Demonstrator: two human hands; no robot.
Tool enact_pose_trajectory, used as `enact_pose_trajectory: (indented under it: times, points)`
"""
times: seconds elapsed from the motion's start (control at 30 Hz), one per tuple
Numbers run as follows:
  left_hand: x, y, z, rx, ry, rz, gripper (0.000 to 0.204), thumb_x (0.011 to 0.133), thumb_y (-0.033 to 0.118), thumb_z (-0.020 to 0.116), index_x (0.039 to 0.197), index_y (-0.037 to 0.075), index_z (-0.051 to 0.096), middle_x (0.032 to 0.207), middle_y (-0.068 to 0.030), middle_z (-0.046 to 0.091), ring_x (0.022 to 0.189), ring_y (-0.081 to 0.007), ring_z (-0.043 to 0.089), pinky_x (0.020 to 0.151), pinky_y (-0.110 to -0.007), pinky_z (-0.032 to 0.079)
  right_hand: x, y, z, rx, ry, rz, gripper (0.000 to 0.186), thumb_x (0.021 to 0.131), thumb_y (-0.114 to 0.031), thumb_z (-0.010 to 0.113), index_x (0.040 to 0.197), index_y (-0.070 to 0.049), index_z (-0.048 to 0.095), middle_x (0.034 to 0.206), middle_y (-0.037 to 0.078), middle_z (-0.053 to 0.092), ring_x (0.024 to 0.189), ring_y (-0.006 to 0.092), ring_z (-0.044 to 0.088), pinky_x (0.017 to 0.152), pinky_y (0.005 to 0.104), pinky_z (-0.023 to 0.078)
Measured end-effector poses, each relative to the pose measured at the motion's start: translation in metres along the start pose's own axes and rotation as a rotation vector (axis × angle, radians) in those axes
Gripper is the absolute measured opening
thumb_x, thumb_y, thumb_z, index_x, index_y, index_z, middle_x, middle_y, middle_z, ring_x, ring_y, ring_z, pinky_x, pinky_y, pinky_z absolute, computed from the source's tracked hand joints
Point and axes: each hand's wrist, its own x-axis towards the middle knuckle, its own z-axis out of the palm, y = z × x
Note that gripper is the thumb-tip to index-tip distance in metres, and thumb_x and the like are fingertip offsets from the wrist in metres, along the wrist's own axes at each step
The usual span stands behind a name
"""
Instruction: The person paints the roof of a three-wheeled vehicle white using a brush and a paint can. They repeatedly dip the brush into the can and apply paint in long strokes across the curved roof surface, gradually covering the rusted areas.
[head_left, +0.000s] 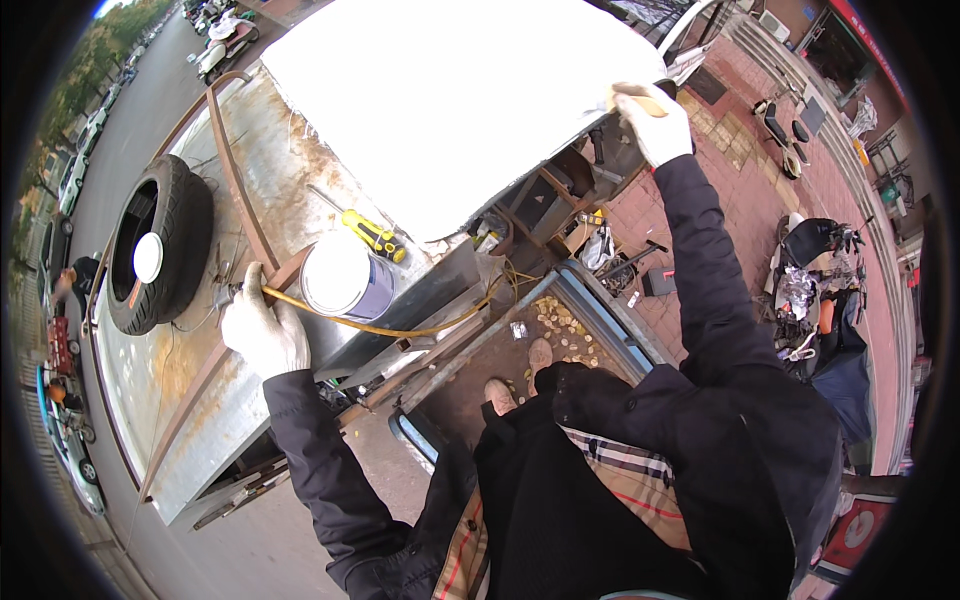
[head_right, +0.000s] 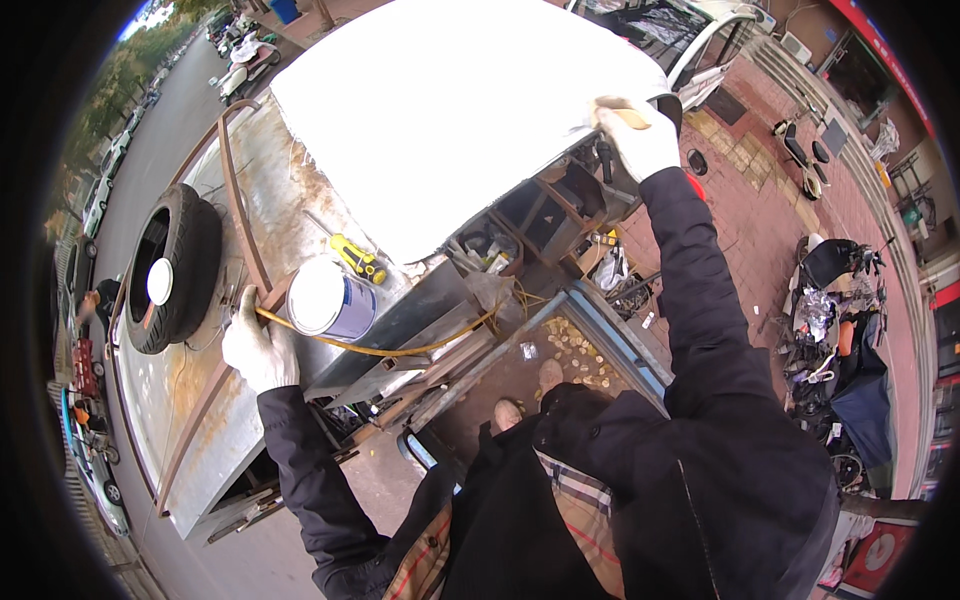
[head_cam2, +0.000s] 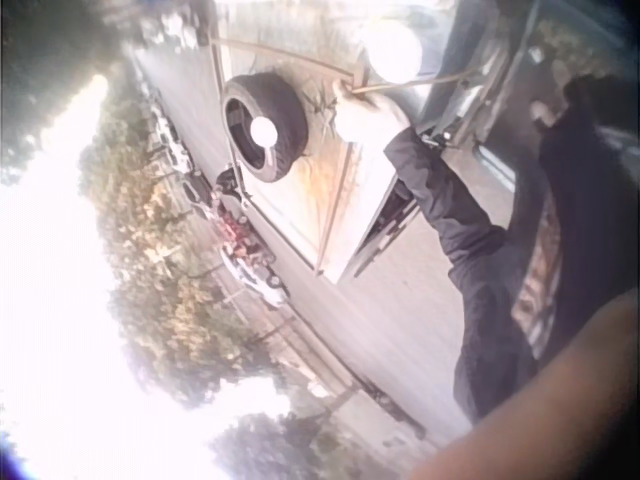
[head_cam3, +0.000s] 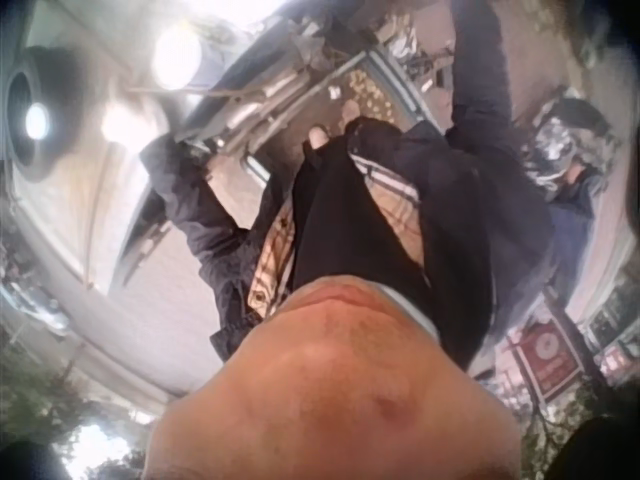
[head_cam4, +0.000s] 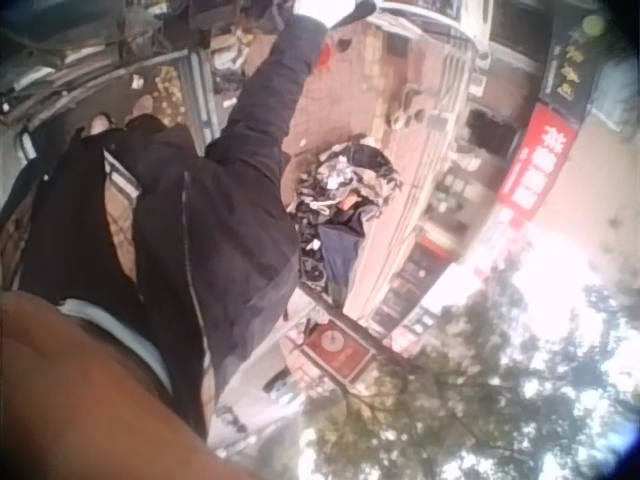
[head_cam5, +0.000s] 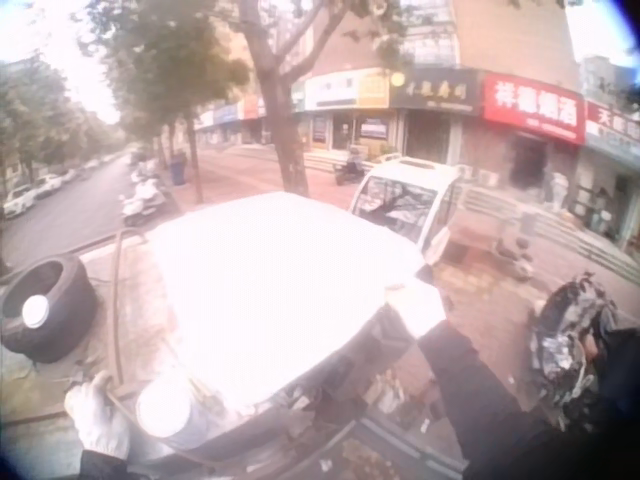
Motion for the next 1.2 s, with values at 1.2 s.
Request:
enact_pose_trajectory:
  times: [1.2]
  points:
    - [-0.004, 0.0, 0.004, 0.041, -0.085, -0.1, 0.062, 0.078, 0.002, 0.075, 0.139, 0.009, 0.072, 0.098, -0.014, 0.07, 0.097, -0.0365, 0.065, 0.096, -0.051, 0.048, 0.058, -0.093, 0.1, -0.692, -0.233, -0.256, 0.035, 0.103, -0.037, 0.062, 0.108, -0.006, 0.077, 0.097, 0.02, 0.08, 0.089, 0.0385, 0.077, 0.087, 0.0487, 0.062]
